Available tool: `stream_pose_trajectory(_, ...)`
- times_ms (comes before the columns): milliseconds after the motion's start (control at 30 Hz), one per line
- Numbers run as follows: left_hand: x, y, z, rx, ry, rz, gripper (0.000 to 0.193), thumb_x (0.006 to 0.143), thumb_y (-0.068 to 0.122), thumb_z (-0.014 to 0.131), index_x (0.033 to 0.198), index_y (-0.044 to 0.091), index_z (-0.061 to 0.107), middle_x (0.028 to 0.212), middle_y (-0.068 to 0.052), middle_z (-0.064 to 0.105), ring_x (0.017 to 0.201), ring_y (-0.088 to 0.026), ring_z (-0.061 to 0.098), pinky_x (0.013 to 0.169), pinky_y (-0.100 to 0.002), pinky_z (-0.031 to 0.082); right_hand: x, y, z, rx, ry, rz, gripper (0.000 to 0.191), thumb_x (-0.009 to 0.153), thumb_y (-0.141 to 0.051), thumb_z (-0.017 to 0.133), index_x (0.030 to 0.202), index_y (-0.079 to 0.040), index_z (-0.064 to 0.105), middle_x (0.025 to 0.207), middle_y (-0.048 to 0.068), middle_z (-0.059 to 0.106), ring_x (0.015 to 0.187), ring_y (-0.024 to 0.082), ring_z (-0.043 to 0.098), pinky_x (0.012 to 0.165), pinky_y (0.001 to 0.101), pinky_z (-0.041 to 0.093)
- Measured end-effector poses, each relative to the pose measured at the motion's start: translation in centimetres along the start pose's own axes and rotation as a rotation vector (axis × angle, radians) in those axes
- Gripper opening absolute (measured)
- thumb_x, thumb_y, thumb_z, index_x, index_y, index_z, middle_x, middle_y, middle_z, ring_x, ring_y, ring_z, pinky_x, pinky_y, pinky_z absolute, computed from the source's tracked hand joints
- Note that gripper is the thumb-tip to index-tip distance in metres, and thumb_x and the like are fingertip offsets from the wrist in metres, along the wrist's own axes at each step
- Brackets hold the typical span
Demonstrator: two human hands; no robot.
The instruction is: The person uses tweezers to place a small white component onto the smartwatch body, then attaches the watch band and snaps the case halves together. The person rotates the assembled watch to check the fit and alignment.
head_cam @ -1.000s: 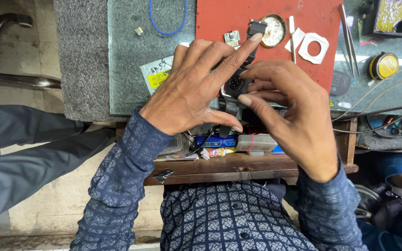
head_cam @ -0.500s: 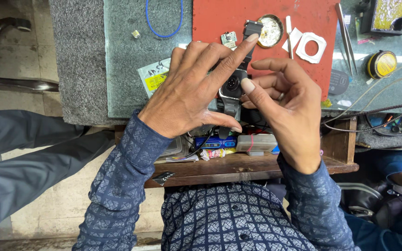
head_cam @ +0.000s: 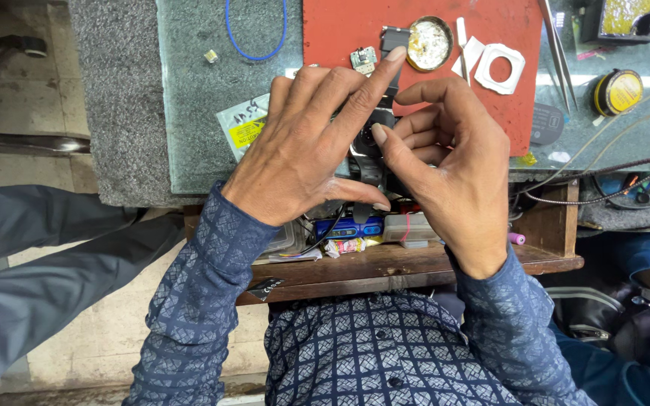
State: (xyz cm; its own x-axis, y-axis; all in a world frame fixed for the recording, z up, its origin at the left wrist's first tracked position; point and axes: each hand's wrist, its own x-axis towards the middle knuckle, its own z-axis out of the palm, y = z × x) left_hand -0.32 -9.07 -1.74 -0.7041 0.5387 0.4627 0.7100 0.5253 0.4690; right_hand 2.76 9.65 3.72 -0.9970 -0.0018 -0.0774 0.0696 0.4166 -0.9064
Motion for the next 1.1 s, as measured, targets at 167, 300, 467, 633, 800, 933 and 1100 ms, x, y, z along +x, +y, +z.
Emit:
stream_pose_trajectory(167, 0.3, 0.5, -0.2, -0.003, -0.01, -0.02, 0.137, 0.054, 0.068, 0.088, 0.161, 0.01, 0.023, 0.122, -0.008, 0.048, 0.113, -0.029, 0.047, 0.097, -0.047, 0.039, -0.2, 0.0, 0.1, -0.001, 0.011, -0.013, 0.032, 0.095, -0.003, 0.077, 0.121, 0.0, 0.058, 0.092, 0.003, 0.067, 0.08, 0.005, 0.064, 0.068, 0.0188, 0.055)
stream_pose_trajectory(300, 0.5, 0.8, -0.6, 0.018, -0.048, -0.039, 0.138, 0.054, 0.071, 0.087, 0.159, 0.009, 0.024, 0.118, -0.009, 0.048, 0.108, -0.03, 0.046, 0.095, -0.047, 0.039, -0.2, 0.2, 0.0, 0.022, -0.003, -0.007, 0.032, 0.096, -0.003, 0.076, 0.122, -0.001, 0.058, 0.091, 0.002, 0.067, 0.08, 0.004, 0.063, 0.068, 0.018, 0.054)
stream_pose_trajectory(467, 0.6, 0.9, -0.7, 0.0, -0.024, -0.024, 0.137, 0.053, 0.069, 0.087, 0.158, 0.009, 0.023, 0.119, -0.009, 0.048, 0.109, -0.03, 0.046, 0.094, -0.047, 0.039, 0.0, 0.5, -0.3, 0.063, -0.021, 0.029, 0.033, 0.096, -0.003, 0.076, 0.123, -0.002, 0.057, 0.09, 0.001, 0.067, 0.078, 0.003, 0.061, 0.066, 0.017, 0.051)
stream_pose_trajectory(633, 0.6, 0.8, -0.5, -0.006, -0.008, -0.017, 0.139, 0.052, 0.07, 0.088, 0.158, 0.009, 0.022, 0.119, -0.008, 0.048, 0.11, -0.03, 0.047, 0.095, -0.047, 0.04, 0.2, 0.7, -0.6, 0.081, -0.038, 0.058, 0.034, 0.095, -0.004, 0.076, 0.124, -0.003, 0.057, 0.088, 0.001, 0.066, 0.075, 0.002, 0.059, 0.065, 0.0171, 0.049)
stream_pose_trajectory(800, 0.4, 0.7, -0.3, -0.008, 0.001, -0.013, 0.139, 0.052, 0.069, 0.088, 0.158, 0.009, 0.022, 0.12, -0.008, 0.048, 0.111, -0.03, 0.047, 0.095, -0.046, 0.04, 0.5, 0.9, -1.0, 0.111, -0.073, 0.056, 0.035, 0.096, -0.004, 0.076, 0.124, -0.002, 0.056, 0.089, 0.001, 0.067, 0.075, 0.002, 0.06, 0.066, 0.0171, 0.049)
stream_pose_trajectory(933, 0.3, 0.5, 0.0, 0.024, -0.011, -0.022, 0.14, 0.051, 0.073, 0.085, 0.159, 0.01, 0.022, 0.118, -0.007, 0.048, 0.111, -0.029, 0.047, 0.095, -0.046, 0.04, 0.5, 0.9, -1.0, 0.126, -0.078, 0.05, 0.033, 0.096, -0.004, 0.077, 0.122, -0.001, 0.056, 0.089, 0.001, 0.067, 0.075, 0.002, 0.06, 0.067, 0.0173, 0.049)
stream_pose_trajectory(1100, 0.1, 0.4, 0.2, 0.015, 0.009, -0.013, 0.142, 0.049, 0.074, 0.086, 0.159, 0.011, 0.021, 0.12, -0.007, 0.048, 0.112, -0.029, 0.047, 0.096, -0.046, 0.041, 0.5, 0.9, -1.0, 0.1, -0.079, 0.039, 0.031, 0.097, -0.004, 0.077, 0.121, -0.001, 0.057, 0.089, 0.001, 0.066, 0.076, 0.002, 0.059, 0.067, 0.0172, 0.049)
